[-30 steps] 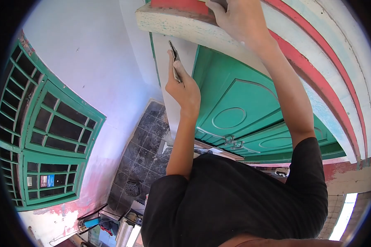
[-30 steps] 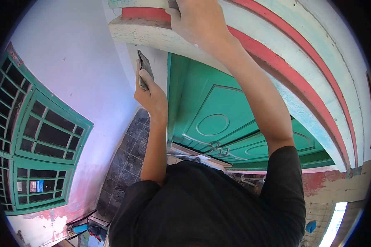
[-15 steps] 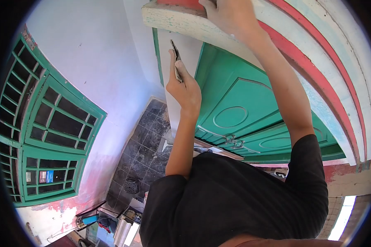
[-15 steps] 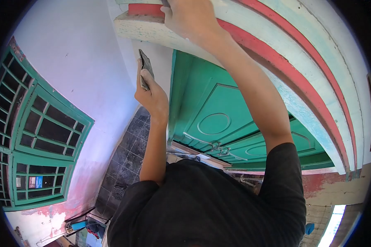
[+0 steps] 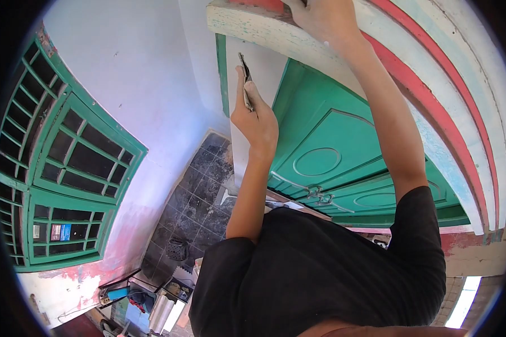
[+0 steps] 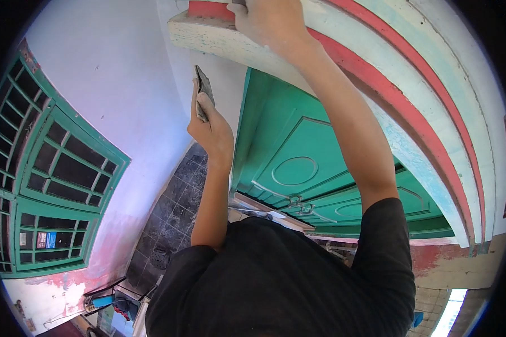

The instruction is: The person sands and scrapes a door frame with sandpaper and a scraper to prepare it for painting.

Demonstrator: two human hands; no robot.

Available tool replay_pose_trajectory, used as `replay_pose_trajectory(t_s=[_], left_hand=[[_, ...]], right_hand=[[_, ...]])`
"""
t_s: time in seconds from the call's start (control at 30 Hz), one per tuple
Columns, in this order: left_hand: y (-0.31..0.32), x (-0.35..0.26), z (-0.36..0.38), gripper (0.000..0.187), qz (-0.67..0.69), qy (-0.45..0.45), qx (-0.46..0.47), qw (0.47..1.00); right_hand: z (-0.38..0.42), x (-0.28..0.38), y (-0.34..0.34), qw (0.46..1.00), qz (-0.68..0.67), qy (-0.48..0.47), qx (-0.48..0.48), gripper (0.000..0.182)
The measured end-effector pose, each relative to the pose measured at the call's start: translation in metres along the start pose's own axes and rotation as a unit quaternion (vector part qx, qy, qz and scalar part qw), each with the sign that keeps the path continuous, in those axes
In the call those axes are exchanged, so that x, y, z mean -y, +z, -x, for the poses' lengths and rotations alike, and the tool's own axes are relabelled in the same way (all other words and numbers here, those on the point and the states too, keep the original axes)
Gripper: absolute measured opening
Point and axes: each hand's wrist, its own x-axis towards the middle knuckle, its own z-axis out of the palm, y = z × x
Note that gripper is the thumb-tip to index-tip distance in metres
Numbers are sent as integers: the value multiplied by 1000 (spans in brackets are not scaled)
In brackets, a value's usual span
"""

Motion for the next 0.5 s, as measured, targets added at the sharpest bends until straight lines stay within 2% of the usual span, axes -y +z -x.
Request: replay_pose_trajectory(t_s=[0.13,0.2,0.33,0.4,0.43,0.5], left_hand=[[4,8,-2,47,24,1,3,1000],[6,19,-5,42,-40,101,-40,993],[5,17,-3,42,-40,81,-27,996],[6,18,-2,41,-38,81,-22,996],[6,18,-3,41,-37,81,-23,996],[7,19,-2,41,-37,76,-22,996]], right_hand=[[0,-5,12,1000,-21,8,3,12],[-3,-6,6,999,18,35,-20,13],[0,-4,14,999,33,-26,18,13],[-7,-1,9,993,-89,72,9,12],[-7,-3,14,993,-88,71,10,12],[-3,-5,26,999,30,-30,-16,13]])
